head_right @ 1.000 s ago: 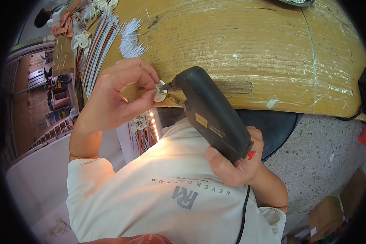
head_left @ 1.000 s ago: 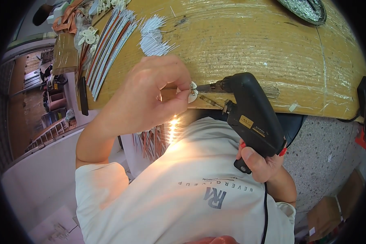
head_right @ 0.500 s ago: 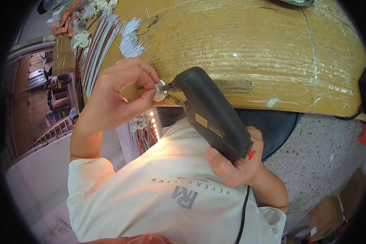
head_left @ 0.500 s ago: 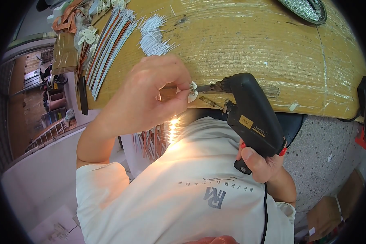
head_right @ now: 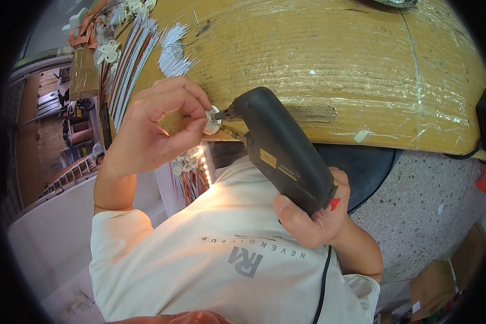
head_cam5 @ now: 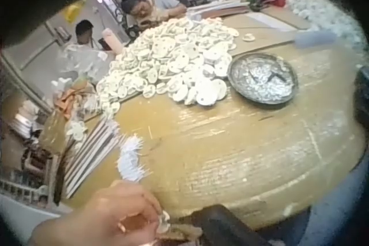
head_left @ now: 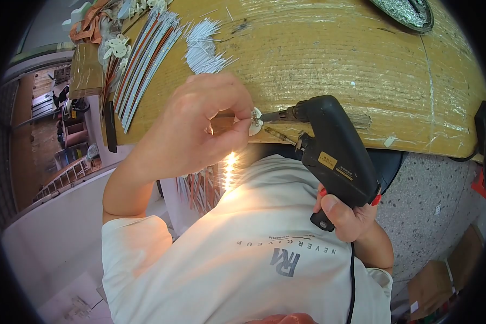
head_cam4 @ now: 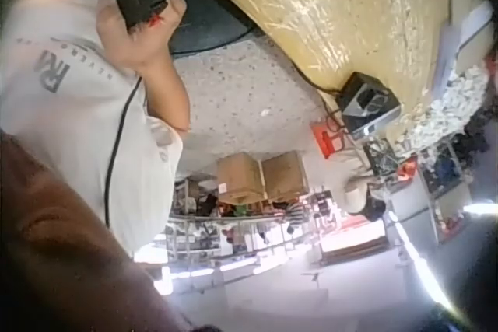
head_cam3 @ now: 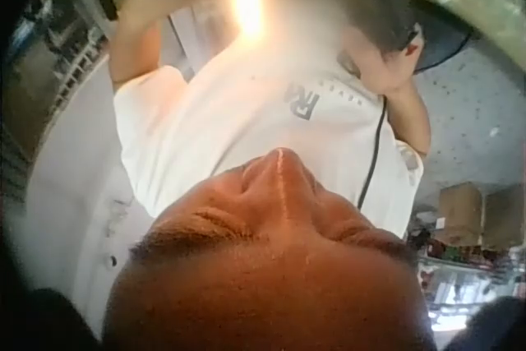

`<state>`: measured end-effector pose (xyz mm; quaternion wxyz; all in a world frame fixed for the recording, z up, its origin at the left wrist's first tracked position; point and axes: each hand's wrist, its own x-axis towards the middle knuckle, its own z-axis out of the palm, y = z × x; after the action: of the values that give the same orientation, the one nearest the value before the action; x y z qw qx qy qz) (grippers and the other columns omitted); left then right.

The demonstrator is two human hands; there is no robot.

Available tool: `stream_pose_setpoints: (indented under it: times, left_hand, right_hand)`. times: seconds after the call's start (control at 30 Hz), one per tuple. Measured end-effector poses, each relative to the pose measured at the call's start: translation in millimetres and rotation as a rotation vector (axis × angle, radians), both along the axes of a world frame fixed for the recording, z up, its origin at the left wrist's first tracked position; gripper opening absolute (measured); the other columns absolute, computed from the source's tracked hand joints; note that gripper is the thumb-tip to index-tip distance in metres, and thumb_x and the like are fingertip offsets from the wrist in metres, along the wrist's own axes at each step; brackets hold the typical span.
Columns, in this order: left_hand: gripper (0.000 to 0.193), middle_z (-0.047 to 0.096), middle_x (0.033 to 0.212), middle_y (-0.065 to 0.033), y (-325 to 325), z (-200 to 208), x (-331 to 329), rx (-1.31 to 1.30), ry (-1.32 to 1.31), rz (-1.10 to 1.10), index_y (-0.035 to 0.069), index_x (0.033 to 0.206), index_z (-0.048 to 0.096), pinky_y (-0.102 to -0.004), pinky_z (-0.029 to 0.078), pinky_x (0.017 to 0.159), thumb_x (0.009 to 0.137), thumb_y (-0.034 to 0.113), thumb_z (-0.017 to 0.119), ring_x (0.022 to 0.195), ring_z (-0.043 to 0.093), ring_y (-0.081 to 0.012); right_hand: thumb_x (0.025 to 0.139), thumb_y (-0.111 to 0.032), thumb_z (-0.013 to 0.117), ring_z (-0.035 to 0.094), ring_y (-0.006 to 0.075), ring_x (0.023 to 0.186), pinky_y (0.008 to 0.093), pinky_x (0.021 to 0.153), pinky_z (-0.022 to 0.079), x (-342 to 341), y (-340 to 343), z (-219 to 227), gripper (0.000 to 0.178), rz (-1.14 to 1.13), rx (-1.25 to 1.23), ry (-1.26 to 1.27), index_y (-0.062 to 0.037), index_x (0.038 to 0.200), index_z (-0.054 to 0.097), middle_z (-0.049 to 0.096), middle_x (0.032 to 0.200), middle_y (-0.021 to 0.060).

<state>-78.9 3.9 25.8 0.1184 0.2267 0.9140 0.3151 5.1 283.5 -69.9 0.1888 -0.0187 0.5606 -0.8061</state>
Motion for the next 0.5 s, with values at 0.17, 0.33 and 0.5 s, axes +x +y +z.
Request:
stream_pose_setpoints:
  times: [0.17,0.33,0.5]
  left_hand:
    - [0.011,0.071,0.093,-0.0091,2.5,0.1,-2.5,-0.005,-0.012,-0.007,0.002,0.081,0.065,-0.0341,0.050,0.079,0.077,-0.003,0.074,0.082,0.067,-0.0228]
    - [0.011,0.072,0.093,-0.0089,-0.9,0.3,-0.1,0.001,0.008,-0.011,0.002,0.082,0.066,-0.0342,0.050,0.078,0.077,-0.003,0.075,0.082,0.067,-0.0226]
    - [0.011,0.072,0.093,-0.0088,-0.4,-1.5,0.1,0.019,-0.010,-0.003,0.003,0.082,0.066,-0.0341,0.050,0.078,0.078,-0.003,0.075,0.083,0.067,-0.0220]
  right_hand:
    - [0.077,-0.004,0.070,0.061,0.0124,0.059,0.0265,0.057,0.048,-3.2,3.2,3.2,0.011,-0.012,-0.050,-0.023,0.0006,0.087,0.069,0.067,0.072,0.0039]
    - [0.092,-0.013,0.062,0.067,0.0191,0.065,0.0330,0.059,0.058,-0.2,14.5,-9.4,0.043,0.104,-0.024,0.187,0.0091,0.129,0.055,0.067,0.094,0.0166]
    - [0.090,-0.014,0.062,0.068,0.0208,0.069,0.0348,0.062,0.059,3.9,16.8,-8.1,0.039,0.094,-0.014,0.061,0.0080,0.122,0.057,0.066,0.100,0.0179]
